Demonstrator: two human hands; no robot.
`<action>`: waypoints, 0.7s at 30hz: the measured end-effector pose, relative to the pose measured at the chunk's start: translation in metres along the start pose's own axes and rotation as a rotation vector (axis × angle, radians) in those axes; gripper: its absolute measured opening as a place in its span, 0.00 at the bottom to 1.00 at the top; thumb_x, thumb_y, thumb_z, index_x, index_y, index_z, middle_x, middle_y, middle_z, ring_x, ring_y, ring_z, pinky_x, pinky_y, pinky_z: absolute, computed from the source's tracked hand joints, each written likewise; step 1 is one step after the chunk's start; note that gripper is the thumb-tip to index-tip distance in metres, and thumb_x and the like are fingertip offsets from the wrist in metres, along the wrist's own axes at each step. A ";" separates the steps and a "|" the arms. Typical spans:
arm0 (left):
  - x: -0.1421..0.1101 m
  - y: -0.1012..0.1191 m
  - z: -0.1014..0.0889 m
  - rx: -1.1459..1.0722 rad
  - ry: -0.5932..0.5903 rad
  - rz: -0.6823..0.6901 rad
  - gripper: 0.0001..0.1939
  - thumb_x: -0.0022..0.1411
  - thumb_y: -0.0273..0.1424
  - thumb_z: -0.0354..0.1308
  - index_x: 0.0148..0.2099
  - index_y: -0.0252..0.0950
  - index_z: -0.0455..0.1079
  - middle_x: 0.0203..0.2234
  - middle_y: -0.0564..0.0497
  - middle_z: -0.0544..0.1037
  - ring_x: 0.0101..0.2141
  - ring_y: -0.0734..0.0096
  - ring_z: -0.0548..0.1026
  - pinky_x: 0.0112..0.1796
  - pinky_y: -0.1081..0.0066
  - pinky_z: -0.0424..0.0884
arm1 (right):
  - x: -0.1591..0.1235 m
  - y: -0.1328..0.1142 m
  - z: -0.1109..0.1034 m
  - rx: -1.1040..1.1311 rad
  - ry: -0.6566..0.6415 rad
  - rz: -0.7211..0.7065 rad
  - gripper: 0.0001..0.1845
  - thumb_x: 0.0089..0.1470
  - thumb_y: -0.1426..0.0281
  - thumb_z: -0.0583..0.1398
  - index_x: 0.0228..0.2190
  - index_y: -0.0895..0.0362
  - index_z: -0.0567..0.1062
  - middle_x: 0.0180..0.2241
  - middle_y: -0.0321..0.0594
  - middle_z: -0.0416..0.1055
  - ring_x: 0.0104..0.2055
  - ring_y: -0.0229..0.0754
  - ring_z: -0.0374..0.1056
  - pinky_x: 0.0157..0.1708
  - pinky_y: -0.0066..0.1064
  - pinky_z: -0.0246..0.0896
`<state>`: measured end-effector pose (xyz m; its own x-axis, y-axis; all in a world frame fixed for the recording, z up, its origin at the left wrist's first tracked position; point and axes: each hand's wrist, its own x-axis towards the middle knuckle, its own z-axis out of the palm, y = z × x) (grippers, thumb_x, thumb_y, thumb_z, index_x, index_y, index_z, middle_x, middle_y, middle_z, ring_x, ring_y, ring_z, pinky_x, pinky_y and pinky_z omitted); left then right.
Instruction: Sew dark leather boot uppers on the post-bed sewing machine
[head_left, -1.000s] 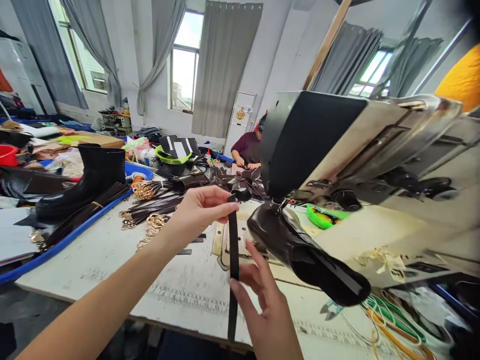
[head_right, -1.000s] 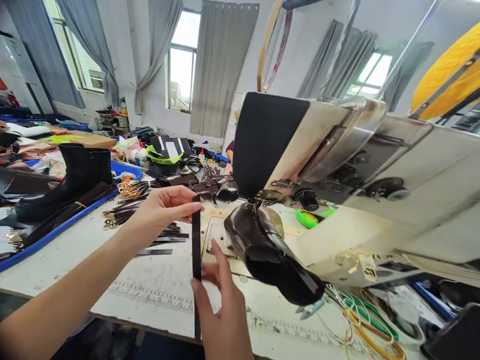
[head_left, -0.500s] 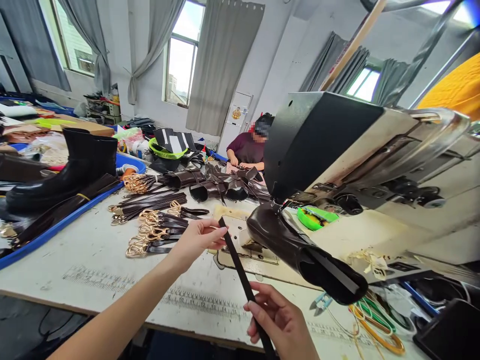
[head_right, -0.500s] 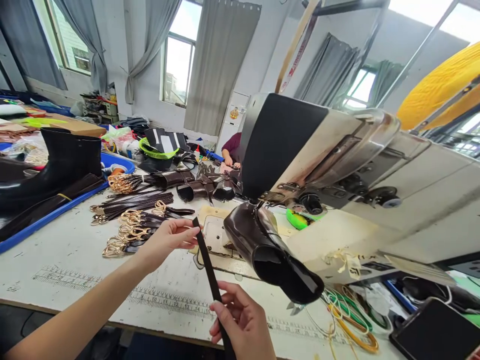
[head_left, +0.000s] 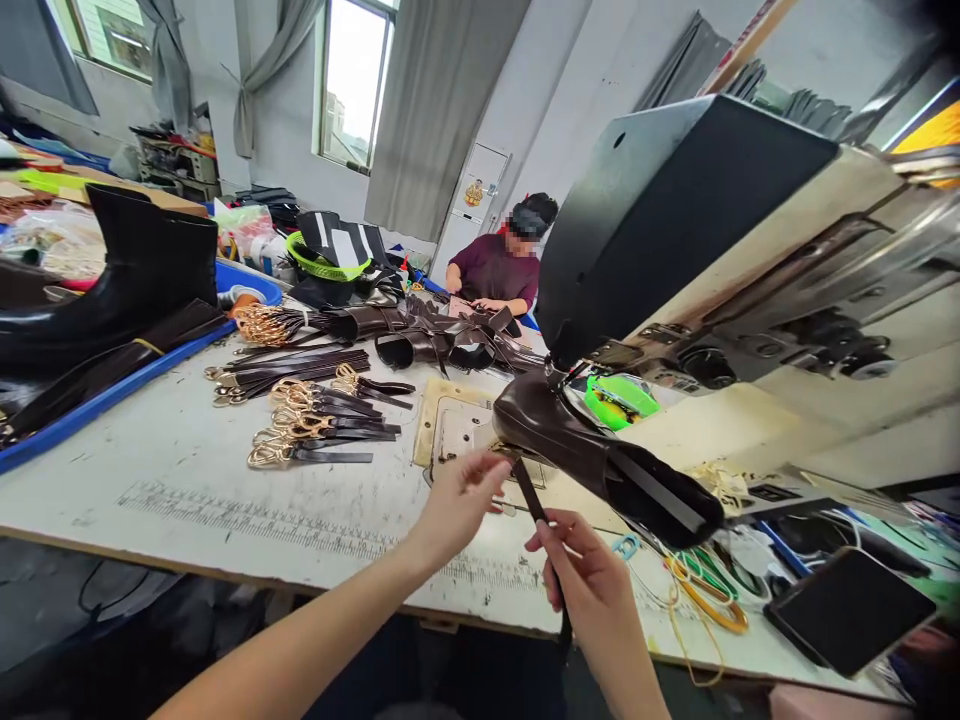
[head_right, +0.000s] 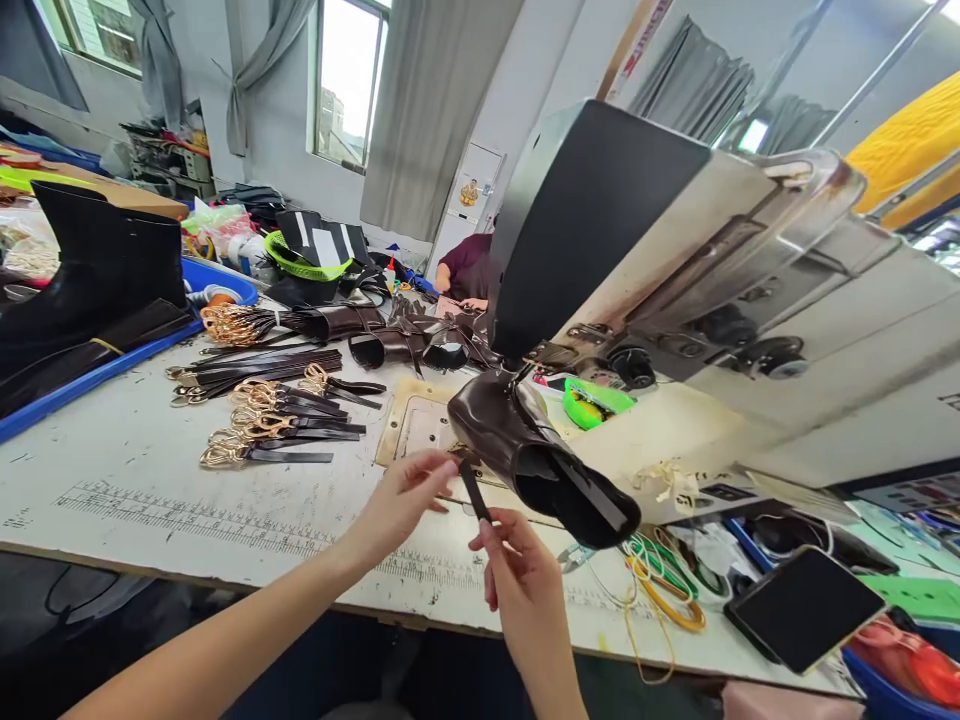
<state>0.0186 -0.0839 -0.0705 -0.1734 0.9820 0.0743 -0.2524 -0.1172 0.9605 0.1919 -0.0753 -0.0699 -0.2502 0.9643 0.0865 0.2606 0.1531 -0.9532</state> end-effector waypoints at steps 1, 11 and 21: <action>0.002 0.001 0.001 0.031 0.056 0.074 0.08 0.69 0.33 0.58 0.45 0.34 0.74 0.38 0.50 0.78 0.37 0.70 0.76 0.36 0.67 0.76 | 0.000 0.002 -0.004 -0.037 0.037 -0.022 0.24 0.55 0.47 0.65 0.38 0.56 0.73 0.27 0.36 0.72 0.15 0.30 0.58 0.15 0.23 0.54; 0.012 -0.001 0.014 0.271 0.120 0.377 0.08 0.69 0.35 0.58 0.43 0.35 0.74 0.39 0.49 0.80 0.39 0.68 0.77 0.42 0.64 0.76 | 0.005 0.010 -0.018 -0.426 0.281 -0.287 0.18 0.61 0.50 0.60 0.36 0.51 0.77 0.27 0.36 0.75 0.19 0.36 0.66 0.21 0.27 0.56; 0.015 -0.001 0.020 0.191 0.150 0.274 0.13 0.69 0.39 0.58 0.37 0.34 0.73 0.31 0.53 0.77 0.33 0.70 0.76 0.37 0.66 0.74 | 0.021 0.006 -0.017 -0.584 0.359 -0.470 0.19 0.64 0.53 0.57 0.39 0.54 0.79 0.30 0.41 0.80 0.21 0.40 0.68 0.28 0.31 0.58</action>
<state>0.0350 -0.0659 -0.0647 -0.3512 0.8838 0.3093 0.0022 -0.3295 0.9441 0.2039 -0.0506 -0.0685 -0.1672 0.7669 0.6196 0.6700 0.5494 -0.4992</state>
